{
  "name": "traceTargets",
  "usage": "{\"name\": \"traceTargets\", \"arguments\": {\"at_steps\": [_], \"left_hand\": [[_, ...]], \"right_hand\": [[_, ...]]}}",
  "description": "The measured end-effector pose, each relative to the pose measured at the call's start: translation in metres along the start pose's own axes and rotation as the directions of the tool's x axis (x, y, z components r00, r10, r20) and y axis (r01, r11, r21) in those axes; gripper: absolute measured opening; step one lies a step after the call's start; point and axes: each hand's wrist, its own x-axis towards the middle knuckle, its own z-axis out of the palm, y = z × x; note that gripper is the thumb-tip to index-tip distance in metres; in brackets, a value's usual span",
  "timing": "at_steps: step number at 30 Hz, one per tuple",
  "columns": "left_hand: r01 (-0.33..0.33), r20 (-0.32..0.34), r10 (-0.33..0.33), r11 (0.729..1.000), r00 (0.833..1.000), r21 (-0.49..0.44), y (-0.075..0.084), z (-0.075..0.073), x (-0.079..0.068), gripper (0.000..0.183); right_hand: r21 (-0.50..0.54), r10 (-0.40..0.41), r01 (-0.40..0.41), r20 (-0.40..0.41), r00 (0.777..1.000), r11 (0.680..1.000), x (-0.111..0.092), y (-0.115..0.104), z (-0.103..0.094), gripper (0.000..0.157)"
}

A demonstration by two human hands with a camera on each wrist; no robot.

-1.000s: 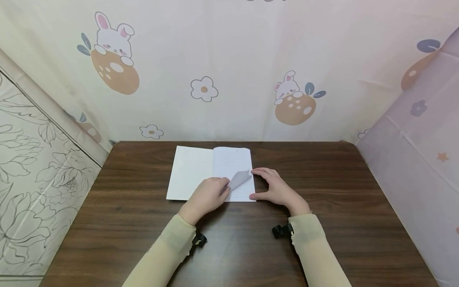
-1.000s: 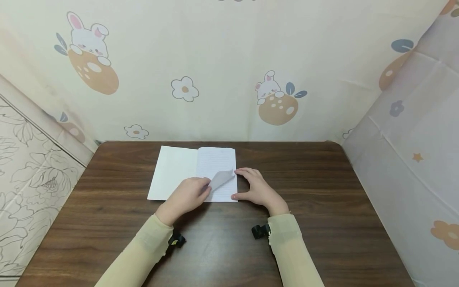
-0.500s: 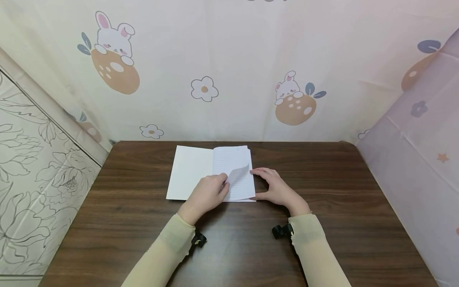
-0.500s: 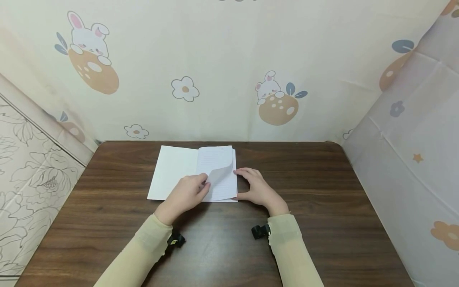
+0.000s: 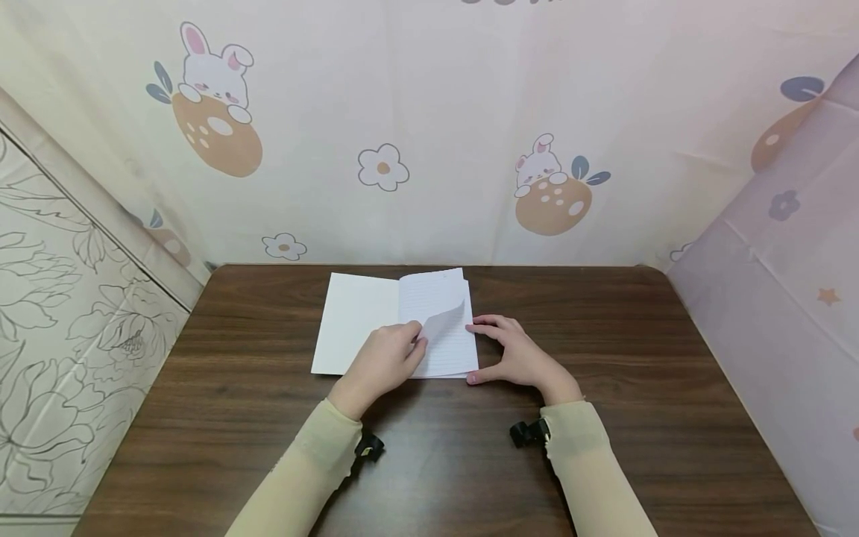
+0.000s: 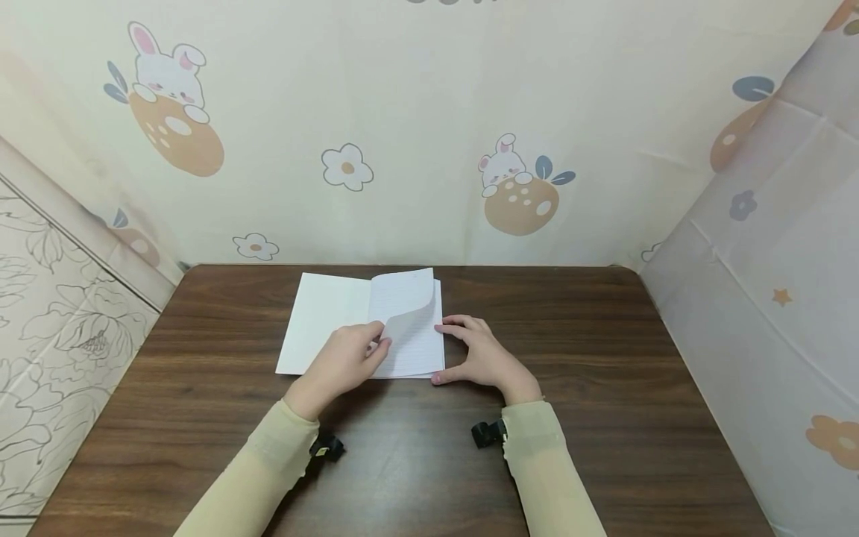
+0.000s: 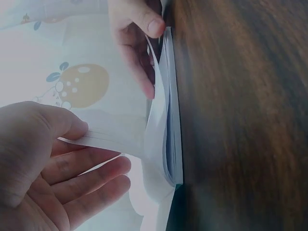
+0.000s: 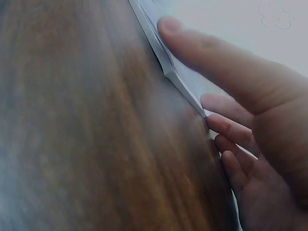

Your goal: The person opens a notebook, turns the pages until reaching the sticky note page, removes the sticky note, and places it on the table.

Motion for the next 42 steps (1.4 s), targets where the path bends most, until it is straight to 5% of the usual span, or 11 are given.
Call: {"name": "traceTargets", "arguments": {"at_steps": [16, 27, 34, 42], "left_hand": [[0.037, -0.094, -0.042, 0.998, 0.995, -0.048, -0.010, -0.025, 0.000, 0.021], [0.078, -0.066, -0.088, 0.987, 0.994, -0.138, -0.044, -0.050, -0.008, 0.021], [0.177, -0.025, -0.190, 0.947, 0.981, -0.268, -0.075, -0.052, -0.017, 0.012], [0.241, -0.042, -0.261, 0.934, 0.964, -0.265, -0.095, -0.057, -0.029, 0.009]], "right_hand": [[0.000, -0.013, 0.013, 0.002, 1.000, 1.000, -0.002, 0.000, 0.000, 0.078], [0.021, -0.018, 0.018, 0.004, 1.000, 1.000, -0.004, -0.001, 0.000, 0.079], [0.028, -0.006, 0.005, 0.004, 1.000, 1.000, -0.004, -0.001, 0.001, 0.079], [0.031, 0.008, -0.008, 0.007, 1.000, 0.999, -0.004, -0.001, 0.001, 0.078]]}}
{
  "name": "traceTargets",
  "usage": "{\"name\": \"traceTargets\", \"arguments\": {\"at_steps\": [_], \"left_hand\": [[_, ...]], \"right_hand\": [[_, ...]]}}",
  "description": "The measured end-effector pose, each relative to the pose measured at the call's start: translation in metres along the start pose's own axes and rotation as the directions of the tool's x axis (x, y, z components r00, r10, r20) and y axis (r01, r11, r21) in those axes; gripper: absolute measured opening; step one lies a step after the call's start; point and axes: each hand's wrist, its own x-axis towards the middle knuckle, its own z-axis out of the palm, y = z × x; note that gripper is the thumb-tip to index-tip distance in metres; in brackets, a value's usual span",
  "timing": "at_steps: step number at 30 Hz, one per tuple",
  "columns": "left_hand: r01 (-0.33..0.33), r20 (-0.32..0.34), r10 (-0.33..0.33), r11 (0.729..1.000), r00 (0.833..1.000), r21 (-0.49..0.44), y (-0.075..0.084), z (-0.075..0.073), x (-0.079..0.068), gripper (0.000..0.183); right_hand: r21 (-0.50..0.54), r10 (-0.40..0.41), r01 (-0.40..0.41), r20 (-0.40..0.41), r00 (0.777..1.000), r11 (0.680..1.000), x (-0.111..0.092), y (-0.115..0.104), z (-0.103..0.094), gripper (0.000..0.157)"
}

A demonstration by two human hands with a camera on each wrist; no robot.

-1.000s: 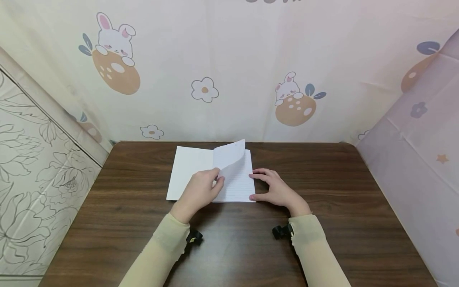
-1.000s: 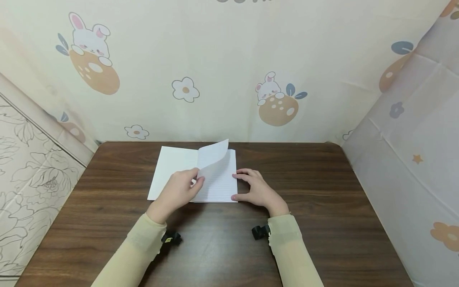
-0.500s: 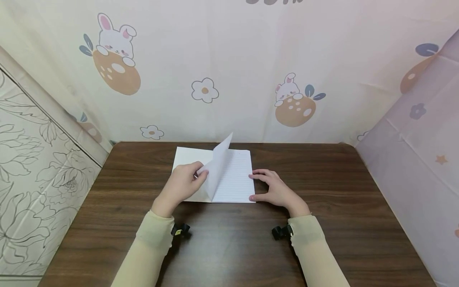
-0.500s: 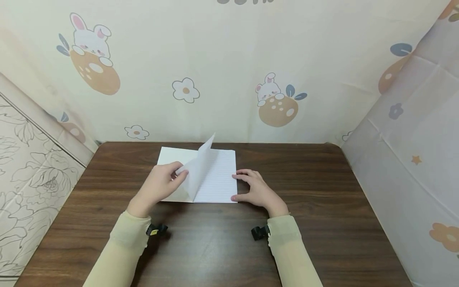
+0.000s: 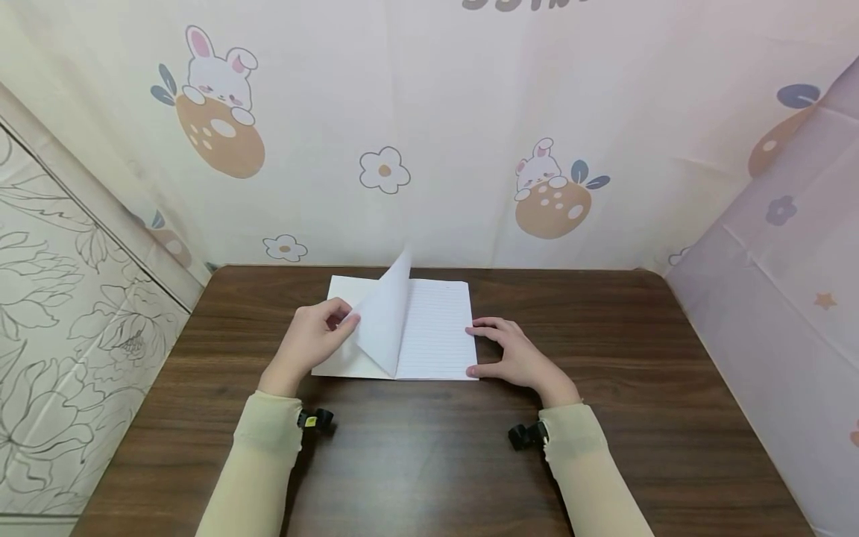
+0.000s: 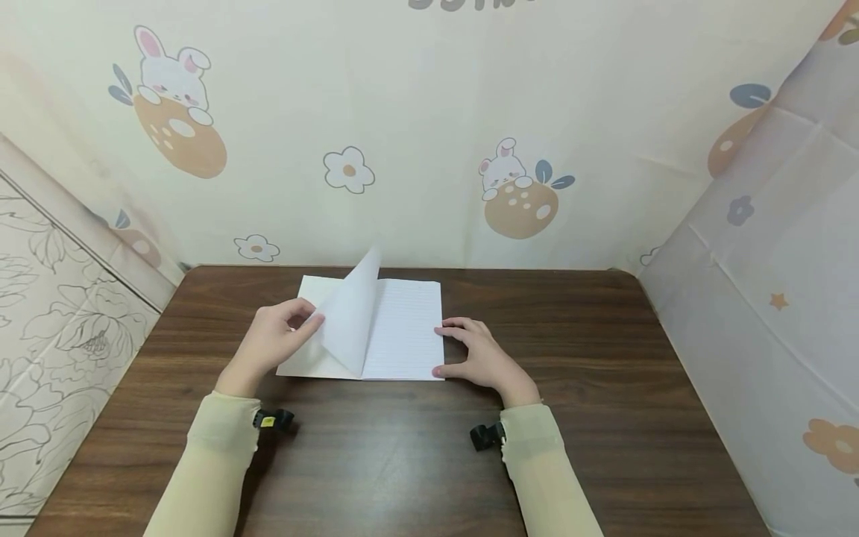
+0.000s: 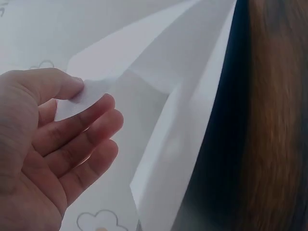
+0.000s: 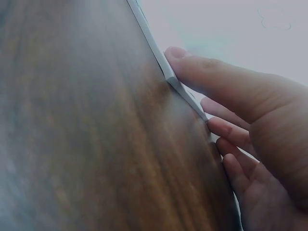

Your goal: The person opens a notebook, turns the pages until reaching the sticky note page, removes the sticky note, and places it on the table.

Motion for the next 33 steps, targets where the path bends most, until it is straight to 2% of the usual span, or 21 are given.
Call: {"name": "traceTargets", "arguments": {"at_steps": [7, 12, 16, 21, 25, 29, 31, 33], "left_hand": [[0.058, 0.001, -0.058, 0.998, 0.998, 0.008, -0.014, -0.009, -0.012, 0.007], [0.060, 0.012, -0.060, 0.998, 0.998, 0.007, -0.024, -0.012, -0.018, 0.008], [0.085, 0.014, -0.085, 0.996, 0.996, -0.014, -0.032, -0.014, -0.023, 0.008], [0.157, 0.045, -0.155, 0.986, 0.987, -0.058, -0.040, -0.016, -0.027, 0.011], [0.261, 0.122, -0.243, 0.953, 0.962, -0.155, -0.044, -0.018, -0.032, 0.016], [0.372, 0.237, -0.315, 0.891, 0.919, -0.259, -0.047, -0.021, -0.036, 0.021], [0.397, 0.273, -0.327, 0.879, 0.905, -0.264, -0.048, -0.023, -0.037, 0.021], [0.404, 0.289, -0.334, 0.885, 0.897, -0.231, -0.049, -0.025, -0.038, 0.021]], "right_hand": [[-0.014, -0.007, 0.007, 0.000, 1.000, 1.000, 0.003, -0.001, 0.001, 0.079], [-0.023, 0.005, -0.005, 0.001, 1.000, 1.000, 0.004, -0.002, 0.000, 0.079], [-0.026, 0.012, -0.012, 0.000, 1.000, 1.000, 0.004, -0.002, -0.002, 0.079], [-0.026, 0.022, -0.022, -0.003, 1.000, 0.999, 0.003, -0.004, -0.003, 0.079], [-0.027, 0.023, -0.023, 0.001, 1.000, 0.999, 0.002, -0.005, -0.002, 0.079], [-0.022, 0.019, -0.019, 0.001, 1.000, 1.000, 0.002, -0.005, -0.001, 0.079], [-0.018, 0.017, -0.017, -0.003, 1.000, 1.000, 0.002, -0.005, -0.001, 0.079], [-0.016, 0.012, -0.012, -0.006, 1.000, 1.000, 0.001, -0.004, -0.001, 0.079]]}}
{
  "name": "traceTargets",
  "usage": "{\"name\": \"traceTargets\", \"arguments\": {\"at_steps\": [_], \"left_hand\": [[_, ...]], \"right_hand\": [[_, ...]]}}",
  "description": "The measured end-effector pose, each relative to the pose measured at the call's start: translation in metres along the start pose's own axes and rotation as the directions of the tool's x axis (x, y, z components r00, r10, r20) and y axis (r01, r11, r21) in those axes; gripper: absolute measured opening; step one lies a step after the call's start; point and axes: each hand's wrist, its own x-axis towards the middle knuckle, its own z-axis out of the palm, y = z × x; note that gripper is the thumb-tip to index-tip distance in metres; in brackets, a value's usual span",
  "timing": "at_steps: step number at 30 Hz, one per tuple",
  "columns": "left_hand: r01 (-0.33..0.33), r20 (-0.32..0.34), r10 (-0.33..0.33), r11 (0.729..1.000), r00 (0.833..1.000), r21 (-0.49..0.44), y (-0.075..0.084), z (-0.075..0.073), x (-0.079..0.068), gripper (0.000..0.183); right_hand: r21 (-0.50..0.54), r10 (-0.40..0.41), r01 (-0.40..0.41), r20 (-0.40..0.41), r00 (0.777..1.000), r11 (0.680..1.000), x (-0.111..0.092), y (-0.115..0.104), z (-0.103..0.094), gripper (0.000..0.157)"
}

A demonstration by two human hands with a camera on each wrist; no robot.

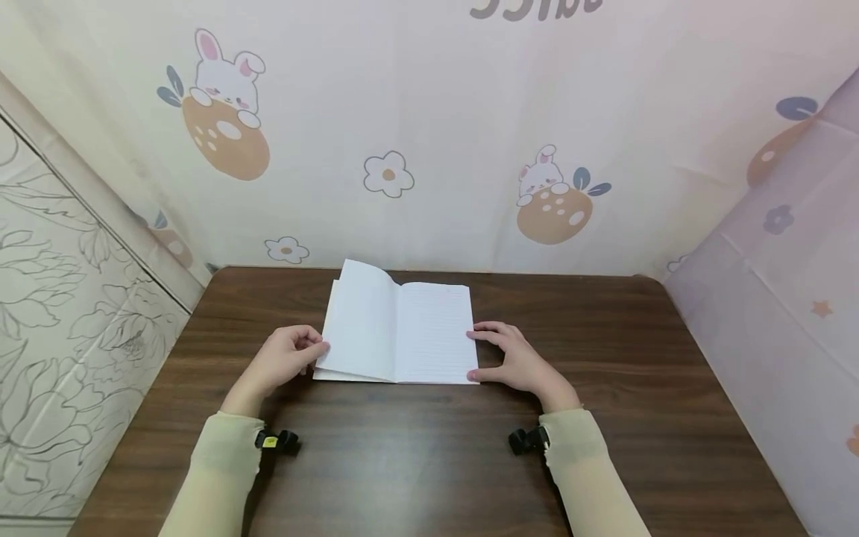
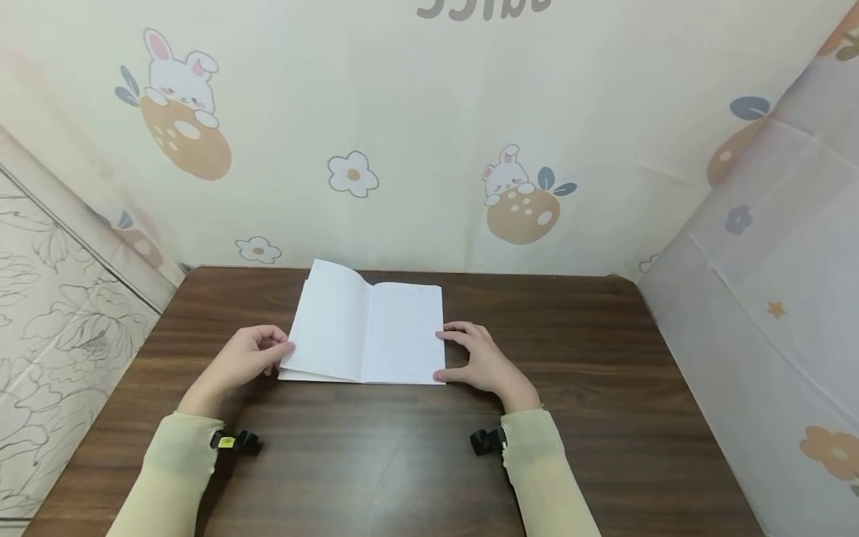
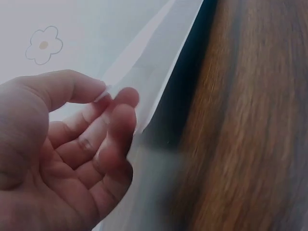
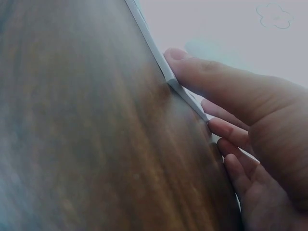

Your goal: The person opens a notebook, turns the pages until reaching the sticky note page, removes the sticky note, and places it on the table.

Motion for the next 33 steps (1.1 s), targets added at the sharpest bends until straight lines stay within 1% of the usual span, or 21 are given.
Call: {"name": "traceTargets", "arguments": {"at_steps": [4, 6, 11, 15, 21, 26, 30, 33], "left_hand": [[0.010, 0.014, -0.012, 0.995, 1.000, 0.102, 0.0021, -0.0034, -0.0030, 0.018], [0.004, 0.037, -0.010, 0.988, 0.999, 0.153, 0.0036, -0.0049, -0.0039, 0.018], [0.005, 0.061, -0.019, 0.972, 0.998, 0.234, 0.0066, -0.0072, -0.0039, 0.018], [0.007, 0.051, -0.022, 0.960, 0.998, 0.280, 0.0079, -0.0074, -0.0039, 0.018], [0.012, 0.037, -0.026, 0.940, 0.999, 0.342, 0.0047, -0.0054, -0.0022, 0.018], [0.003, 0.031, -0.017, 0.913, 0.999, 0.408, 0.0022, -0.0037, -0.0010, 0.016], [0.000, 0.033, -0.016, 0.892, 0.999, 0.452, 0.0035, -0.0025, -0.0019, 0.016], [-0.016, 0.028, 0.003, 0.886, 1.000, 0.463, 0.0067, -0.0021, -0.0027, 0.015]], "right_hand": [[-0.001, -0.009, 0.009, 0.000, 1.000, 1.000, -0.0008, 0.0026, 0.0014, 0.079], [0.002, -0.007, 0.007, -0.001, 1.000, 1.000, -0.0008, 0.0034, 0.0017, 0.079], [0.010, -0.004, 0.004, -0.009, 1.000, 1.000, -0.0007, 0.0036, 0.0011, 0.079], [-0.002, -0.010, 0.010, -0.005, 1.000, 1.000, -0.0003, 0.0040, 0.0009, 0.079], [0.003, -0.013, 0.013, 0.002, 1.000, 1.000, 0.0003, 0.0027, 0.0002, 0.079], [0.000, -0.003, 0.003, 0.008, 1.000, 1.000, -0.0006, -0.0001, -0.0009, 0.079], [-0.002, 0.005, -0.005, 0.008, 1.000, 1.000, -0.0010, 0.0007, -0.0006, 0.079], [-0.002, 0.005, -0.005, 0.006, 1.000, 1.000, -0.0010, 0.0019, 0.0001, 0.079]]}}
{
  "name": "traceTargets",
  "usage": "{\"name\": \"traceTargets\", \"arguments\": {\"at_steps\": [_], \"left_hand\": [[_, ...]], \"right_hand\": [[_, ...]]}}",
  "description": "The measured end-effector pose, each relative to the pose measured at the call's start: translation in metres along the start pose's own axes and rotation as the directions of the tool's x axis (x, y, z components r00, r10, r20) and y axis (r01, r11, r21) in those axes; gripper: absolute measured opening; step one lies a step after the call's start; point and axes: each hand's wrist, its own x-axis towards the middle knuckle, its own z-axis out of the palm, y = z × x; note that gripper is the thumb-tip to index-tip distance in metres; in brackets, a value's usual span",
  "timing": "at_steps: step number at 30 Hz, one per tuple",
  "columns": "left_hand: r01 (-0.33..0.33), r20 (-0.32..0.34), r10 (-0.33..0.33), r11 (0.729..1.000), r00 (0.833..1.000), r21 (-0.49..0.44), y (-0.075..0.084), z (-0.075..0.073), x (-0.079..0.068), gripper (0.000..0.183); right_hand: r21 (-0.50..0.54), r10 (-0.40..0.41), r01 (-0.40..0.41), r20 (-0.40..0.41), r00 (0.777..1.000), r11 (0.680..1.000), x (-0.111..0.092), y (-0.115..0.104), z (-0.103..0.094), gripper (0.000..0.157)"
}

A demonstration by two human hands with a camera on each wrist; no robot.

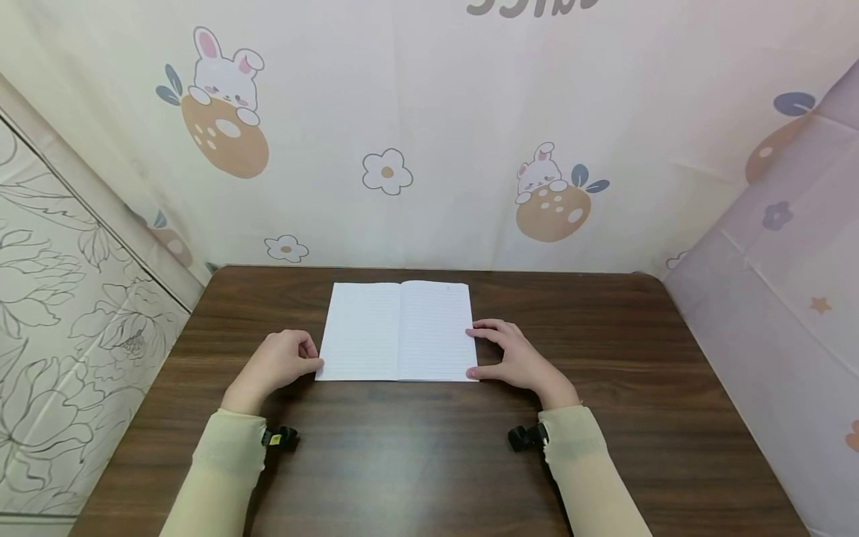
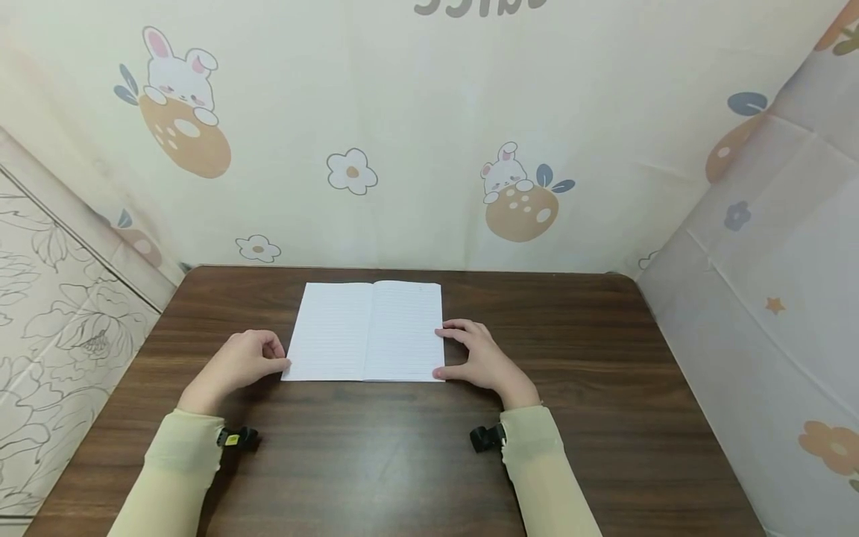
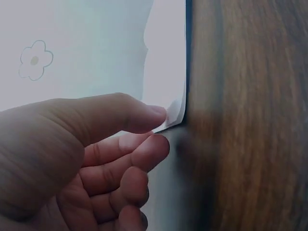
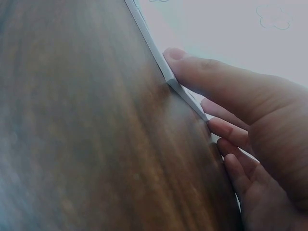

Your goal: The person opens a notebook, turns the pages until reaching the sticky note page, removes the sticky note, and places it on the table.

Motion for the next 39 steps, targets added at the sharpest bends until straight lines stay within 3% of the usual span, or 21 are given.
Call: {"name": "traceTargets", "arguments": {"at_steps": [8, 17, 23, 29, 35, 39], "left_hand": [[-0.056, -0.110, 0.052, 0.998, 0.993, -0.031, 0.016, -0.001, 0.000, 0.013], [-0.199, -0.195, 0.189, 0.979, 0.962, -0.034, 0.042, 0.008, 0.002, 0.025], [-0.324, -0.221, 0.314, 0.946, 0.923, -0.010, 0.061, 0.022, 0.002, 0.029], [-0.432, -0.203, 0.431, 0.901, 0.879, 0.041, 0.076, 0.035, 0.002, 0.033], [-0.495, -0.195, 0.498, 0.866, 0.845, 0.070, 0.084, 0.046, 0.004, 0.034], [-0.511, -0.188, 0.516, 0.856, 0.836, 0.075, 0.089, 0.052, 0.006, 0.034]], "right_hand": [[0.015, -0.026, 0.026, -0.002, 1.000, 1.000, -0.001, 0.001, 0.000, 0.077], [0.026, -0.056, 0.056, 0.003, 0.998, 0.998, -0.002, 0.001, 0.000, 0.069], [0.007, -0.041, 0.041, 0.004, 0.999, 0.999, 0.000, 0.003, 0.001, 0.072], [0.006, -0.063, 0.063, -0.005, 0.998, 0.998, 0.000, 0.004, 0.002, 0.077], [0.017, -0.048, 0.048, 0.010, 0.999, 0.999, -0.001, 0.005, 0.003, 0.078], [0.028, -0.021, 0.021, 0.024, 0.999, 0.999, -0.002, 0.005, 0.003, 0.078]]}}
